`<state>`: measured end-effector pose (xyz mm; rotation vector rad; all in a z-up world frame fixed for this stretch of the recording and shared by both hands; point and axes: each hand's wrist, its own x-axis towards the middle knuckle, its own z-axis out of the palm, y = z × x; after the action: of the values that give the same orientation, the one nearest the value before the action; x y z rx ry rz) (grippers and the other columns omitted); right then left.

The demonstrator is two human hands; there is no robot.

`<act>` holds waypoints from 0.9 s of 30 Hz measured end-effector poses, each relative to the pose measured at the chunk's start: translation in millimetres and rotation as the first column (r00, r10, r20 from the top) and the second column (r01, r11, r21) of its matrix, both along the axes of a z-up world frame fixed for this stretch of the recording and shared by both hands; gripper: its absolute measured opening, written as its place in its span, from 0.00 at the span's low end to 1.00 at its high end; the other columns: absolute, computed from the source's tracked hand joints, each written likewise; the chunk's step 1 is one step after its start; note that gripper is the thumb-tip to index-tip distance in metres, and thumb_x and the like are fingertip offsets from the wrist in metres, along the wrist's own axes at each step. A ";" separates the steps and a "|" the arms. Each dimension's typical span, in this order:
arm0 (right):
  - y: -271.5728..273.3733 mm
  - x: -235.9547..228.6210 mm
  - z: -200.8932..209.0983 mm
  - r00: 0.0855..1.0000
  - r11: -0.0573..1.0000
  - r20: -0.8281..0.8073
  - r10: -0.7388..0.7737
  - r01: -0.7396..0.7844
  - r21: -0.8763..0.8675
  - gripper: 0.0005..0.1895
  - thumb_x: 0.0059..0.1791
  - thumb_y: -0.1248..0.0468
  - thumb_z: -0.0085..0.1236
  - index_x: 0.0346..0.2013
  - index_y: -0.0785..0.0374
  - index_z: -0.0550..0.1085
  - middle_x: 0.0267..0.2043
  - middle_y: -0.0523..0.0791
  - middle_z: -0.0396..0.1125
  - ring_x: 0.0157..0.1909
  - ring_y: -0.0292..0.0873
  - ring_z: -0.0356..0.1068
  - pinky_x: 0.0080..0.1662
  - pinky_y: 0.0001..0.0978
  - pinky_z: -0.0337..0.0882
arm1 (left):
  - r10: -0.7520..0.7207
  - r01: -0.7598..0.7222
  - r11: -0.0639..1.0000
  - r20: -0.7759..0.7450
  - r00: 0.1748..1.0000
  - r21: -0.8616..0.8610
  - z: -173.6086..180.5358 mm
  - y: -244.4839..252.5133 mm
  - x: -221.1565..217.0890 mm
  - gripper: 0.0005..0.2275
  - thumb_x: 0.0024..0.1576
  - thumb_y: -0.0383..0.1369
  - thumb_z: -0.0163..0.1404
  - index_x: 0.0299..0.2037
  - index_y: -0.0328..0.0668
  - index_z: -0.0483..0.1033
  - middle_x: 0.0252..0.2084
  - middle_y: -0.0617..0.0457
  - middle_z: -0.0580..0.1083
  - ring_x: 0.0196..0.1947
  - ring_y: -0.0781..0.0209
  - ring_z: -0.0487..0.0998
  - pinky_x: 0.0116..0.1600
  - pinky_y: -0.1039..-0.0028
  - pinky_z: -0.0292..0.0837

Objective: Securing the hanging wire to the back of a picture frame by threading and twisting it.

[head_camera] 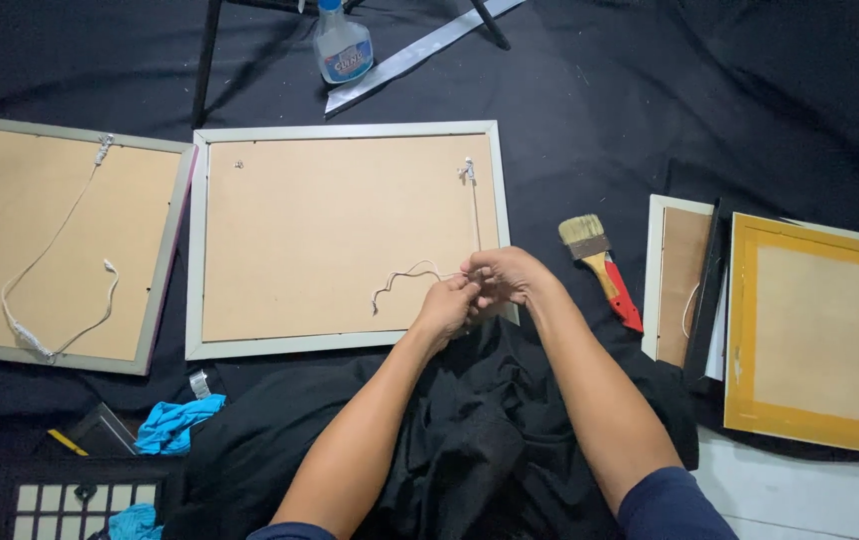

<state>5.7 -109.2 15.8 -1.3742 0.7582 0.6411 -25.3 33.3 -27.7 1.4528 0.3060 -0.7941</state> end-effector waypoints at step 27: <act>6.0 -18.1 89.3 0.759 0.971 0.648 0.054 0.110 -0.211 0.12 0.45 0.71 0.66 0.42 0.73 0.76 0.32 0.52 0.69 0.37 0.44 0.75 0.38 0.38 0.81 | -0.163 0.143 0.981 0.154 0.975 0.132 33.3 9.3 -5.4 0.14 0.57 0.40 0.56 0.46 0.37 0.82 0.30 0.47 0.79 0.28 0.60 0.78 0.34 0.69 0.76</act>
<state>-12.4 -103.3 105.1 -1.6660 0.2837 0.0076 -30.7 42.6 5.6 1.6595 0.1184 -0.7849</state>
